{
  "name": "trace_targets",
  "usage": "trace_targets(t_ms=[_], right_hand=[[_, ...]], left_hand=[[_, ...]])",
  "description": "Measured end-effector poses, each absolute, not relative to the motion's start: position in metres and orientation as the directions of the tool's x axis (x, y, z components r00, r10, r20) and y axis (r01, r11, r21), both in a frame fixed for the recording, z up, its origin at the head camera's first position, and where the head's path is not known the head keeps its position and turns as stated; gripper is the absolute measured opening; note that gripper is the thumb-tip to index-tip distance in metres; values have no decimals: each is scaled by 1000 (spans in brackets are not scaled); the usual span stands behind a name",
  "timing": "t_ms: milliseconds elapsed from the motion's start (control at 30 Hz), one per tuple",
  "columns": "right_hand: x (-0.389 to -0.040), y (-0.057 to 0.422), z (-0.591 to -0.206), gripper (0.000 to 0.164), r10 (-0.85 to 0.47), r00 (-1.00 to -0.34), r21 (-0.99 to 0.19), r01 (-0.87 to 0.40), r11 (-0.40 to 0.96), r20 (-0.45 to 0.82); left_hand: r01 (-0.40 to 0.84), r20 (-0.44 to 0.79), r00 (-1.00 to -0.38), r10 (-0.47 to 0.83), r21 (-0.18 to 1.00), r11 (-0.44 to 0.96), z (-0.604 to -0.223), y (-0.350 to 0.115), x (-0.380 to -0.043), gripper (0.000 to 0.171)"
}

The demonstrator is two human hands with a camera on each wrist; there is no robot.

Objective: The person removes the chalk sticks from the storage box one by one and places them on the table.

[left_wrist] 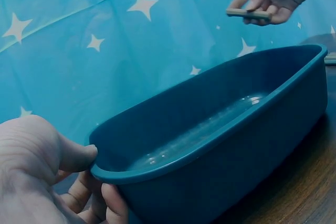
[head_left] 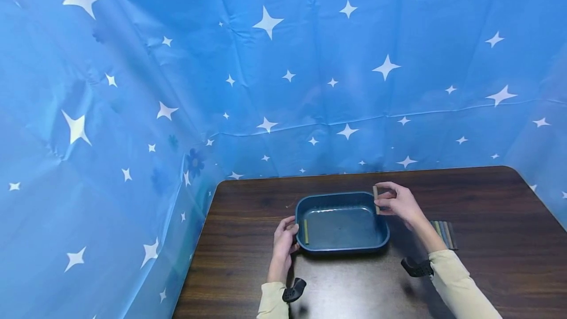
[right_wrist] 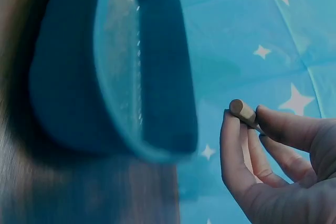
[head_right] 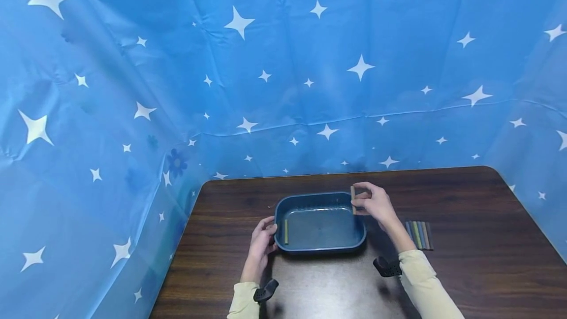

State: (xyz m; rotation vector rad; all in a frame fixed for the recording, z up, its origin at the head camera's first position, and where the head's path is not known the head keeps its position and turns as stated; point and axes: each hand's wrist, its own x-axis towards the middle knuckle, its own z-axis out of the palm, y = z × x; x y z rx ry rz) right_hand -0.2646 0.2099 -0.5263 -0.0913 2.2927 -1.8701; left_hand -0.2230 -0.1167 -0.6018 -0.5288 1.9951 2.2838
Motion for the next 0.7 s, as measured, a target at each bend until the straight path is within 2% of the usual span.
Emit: trace_targets(t_ms=[700], right_hand=[[-239, 290, -542, 54, -70, -991, -918, 80, 388, -116]], left_hand=[[-284, -307, -933, -190, 949, -138, -601, -117, -223, 37]])
